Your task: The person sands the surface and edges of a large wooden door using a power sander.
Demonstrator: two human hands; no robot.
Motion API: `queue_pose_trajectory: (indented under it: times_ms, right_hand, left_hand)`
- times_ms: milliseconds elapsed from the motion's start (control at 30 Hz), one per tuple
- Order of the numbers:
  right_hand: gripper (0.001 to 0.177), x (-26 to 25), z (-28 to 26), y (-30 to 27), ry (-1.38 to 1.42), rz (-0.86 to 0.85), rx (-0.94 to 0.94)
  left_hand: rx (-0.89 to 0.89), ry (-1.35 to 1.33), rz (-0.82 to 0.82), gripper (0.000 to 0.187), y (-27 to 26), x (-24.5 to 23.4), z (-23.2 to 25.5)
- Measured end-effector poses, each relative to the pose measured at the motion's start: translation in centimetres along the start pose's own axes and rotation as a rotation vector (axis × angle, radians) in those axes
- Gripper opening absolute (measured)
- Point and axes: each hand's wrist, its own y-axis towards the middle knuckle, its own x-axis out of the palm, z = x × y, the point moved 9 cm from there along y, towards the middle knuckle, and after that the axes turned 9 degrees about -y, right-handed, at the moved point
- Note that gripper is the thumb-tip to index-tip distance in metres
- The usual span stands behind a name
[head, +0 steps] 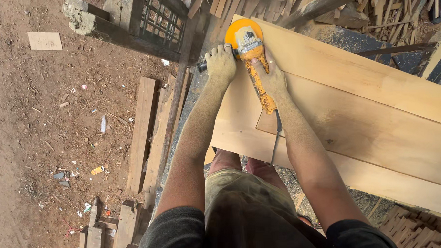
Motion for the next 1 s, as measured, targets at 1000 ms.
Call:
queue_pose_trajectory:
  times_ms: [1000]
  right_hand:
    - [0.068, -27.0, 33.9, -14.4, 0.358, 0.279, 0.234]
  left_hand:
    - [0.341, 0.148, -0.189, 0.036, -5.8, 19.3, 45.5]
